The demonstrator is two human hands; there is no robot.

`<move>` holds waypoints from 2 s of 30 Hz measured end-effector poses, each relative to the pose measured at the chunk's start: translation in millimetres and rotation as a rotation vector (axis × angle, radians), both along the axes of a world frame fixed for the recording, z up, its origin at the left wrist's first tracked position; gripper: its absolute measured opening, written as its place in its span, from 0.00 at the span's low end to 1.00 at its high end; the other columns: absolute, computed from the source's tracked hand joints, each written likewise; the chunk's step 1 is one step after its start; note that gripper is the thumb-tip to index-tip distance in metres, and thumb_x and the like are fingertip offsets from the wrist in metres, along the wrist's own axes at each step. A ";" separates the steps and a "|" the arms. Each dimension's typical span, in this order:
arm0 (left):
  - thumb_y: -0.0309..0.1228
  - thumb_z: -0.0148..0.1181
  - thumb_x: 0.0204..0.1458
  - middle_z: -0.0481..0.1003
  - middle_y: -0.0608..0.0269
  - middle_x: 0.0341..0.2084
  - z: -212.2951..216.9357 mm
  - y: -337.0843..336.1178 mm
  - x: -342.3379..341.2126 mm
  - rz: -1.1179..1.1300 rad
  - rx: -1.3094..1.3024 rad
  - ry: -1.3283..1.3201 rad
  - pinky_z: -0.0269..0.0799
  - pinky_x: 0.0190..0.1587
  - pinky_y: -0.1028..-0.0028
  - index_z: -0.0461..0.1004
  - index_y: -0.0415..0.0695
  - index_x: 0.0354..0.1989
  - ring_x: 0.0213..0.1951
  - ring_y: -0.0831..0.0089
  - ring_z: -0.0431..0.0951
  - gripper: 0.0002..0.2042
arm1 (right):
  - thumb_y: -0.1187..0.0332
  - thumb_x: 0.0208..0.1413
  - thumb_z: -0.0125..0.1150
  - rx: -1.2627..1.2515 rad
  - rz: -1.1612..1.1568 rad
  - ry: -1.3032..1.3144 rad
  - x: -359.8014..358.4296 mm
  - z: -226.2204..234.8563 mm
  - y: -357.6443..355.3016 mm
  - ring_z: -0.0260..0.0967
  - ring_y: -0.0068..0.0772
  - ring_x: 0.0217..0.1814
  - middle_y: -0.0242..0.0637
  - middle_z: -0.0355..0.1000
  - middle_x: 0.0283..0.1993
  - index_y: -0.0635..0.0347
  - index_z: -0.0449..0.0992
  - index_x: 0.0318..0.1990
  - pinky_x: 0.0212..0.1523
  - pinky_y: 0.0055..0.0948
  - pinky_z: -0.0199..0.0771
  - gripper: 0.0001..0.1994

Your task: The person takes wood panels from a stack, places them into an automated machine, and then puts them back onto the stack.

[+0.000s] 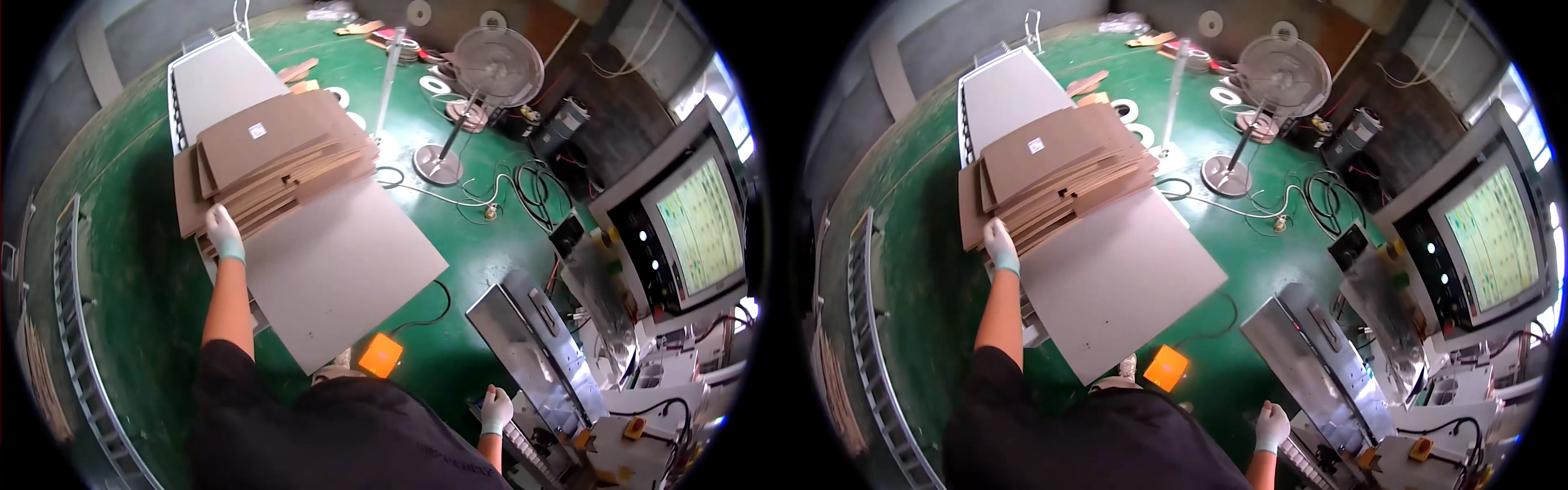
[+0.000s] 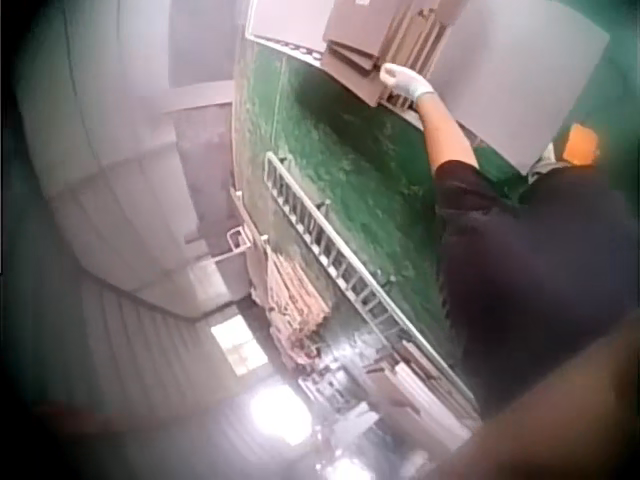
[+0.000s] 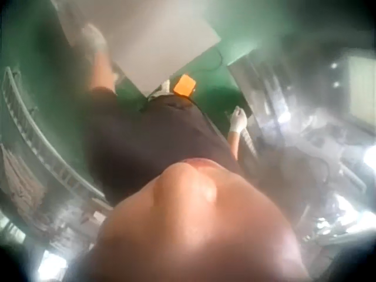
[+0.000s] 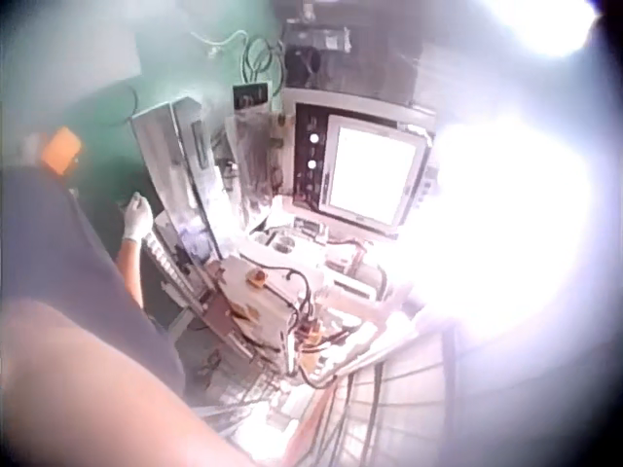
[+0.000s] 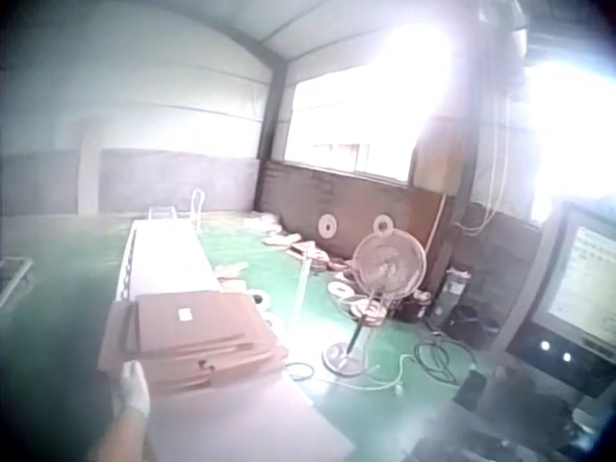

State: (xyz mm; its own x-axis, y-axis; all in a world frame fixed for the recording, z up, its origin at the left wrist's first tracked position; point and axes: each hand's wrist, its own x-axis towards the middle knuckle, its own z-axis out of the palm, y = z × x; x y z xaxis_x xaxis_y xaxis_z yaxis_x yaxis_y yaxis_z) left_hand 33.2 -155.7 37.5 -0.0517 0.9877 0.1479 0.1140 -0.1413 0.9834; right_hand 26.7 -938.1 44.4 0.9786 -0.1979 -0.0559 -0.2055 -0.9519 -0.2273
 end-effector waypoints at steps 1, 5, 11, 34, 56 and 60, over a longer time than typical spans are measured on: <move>0.42 0.55 0.66 0.80 0.54 0.45 10.1 18.7 -6.9 0.042 0.139 0.051 0.72 0.55 0.62 0.76 0.37 0.48 0.47 0.59 0.79 0.18 | 0.49 0.64 0.56 -0.013 0.008 0.021 2.7 2.1 0.7 0.77 0.57 0.38 0.47 0.79 0.32 0.55 0.80 0.31 0.38 0.51 0.74 0.20; 0.52 0.59 0.63 0.82 0.50 0.42 7.8 122.9 -23.2 -0.161 -0.261 0.078 0.75 0.34 0.68 0.77 0.37 0.48 0.35 0.64 0.81 0.25 | 0.50 0.64 0.56 -0.028 0.027 -0.015 14.8 -10.7 5.8 0.77 0.58 0.38 0.48 0.79 0.32 0.55 0.80 0.31 0.38 0.51 0.74 0.19; 0.52 0.66 0.59 0.83 0.59 0.34 37.1 111.7 22.5 -0.222 -0.663 0.035 0.61 0.13 0.83 0.78 0.42 0.48 0.22 0.77 0.79 0.24 | 0.52 0.62 0.59 -0.053 -0.065 -0.064 5.2 -17.9 6.7 0.78 0.56 0.40 0.46 0.80 0.35 0.54 0.83 0.34 0.41 0.51 0.76 0.16; 0.32 0.61 0.60 0.74 0.56 0.58 55.0 -167.0 -80.5 -0.924 -0.771 -0.397 0.74 0.61 0.56 0.67 0.37 0.66 0.57 0.58 0.76 0.26 | 0.57 0.69 0.59 1.241 -0.286 0.031 36.0 -27.6 -7.8 0.78 0.31 0.42 0.35 0.80 0.42 0.62 0.80 0.48 0.48 0.31 0.78 0.16; 0.34 0.59 0.67 0.80 0.57 0.54 6.4 -632.0 164.1 -2.522 -0.245 0.513 0.72 0.60 0.72 0.73 0.34 0.64 0.54 0.72 0.78 0.21 | 0.48 0.61 0.70 1.838 -1.316 -0.992 -188.9 -52.8 -6.3 0.77 0.38 0.50 0.40 0.78 0.51 0.64 0.75 0.56 0.53 0.41 0.79 0.28; 0.38 0.56 0.68 0.83 0.62 0.38 28.6 -639.1 168.9 -2.271 -0.212 0.624 0.75 0.34 0.80 0.80 0.36 0.50 0.34 0.80 0.81 0.16 | 0.52 0.62 0.69 2.114 -1.450 -1.066 -170.4 -33.6 -14.5 0.75 0.45 0.54 0.43 0.75 0.56 0.59 0.73 0.60 0.56 0.44 0.78 0.26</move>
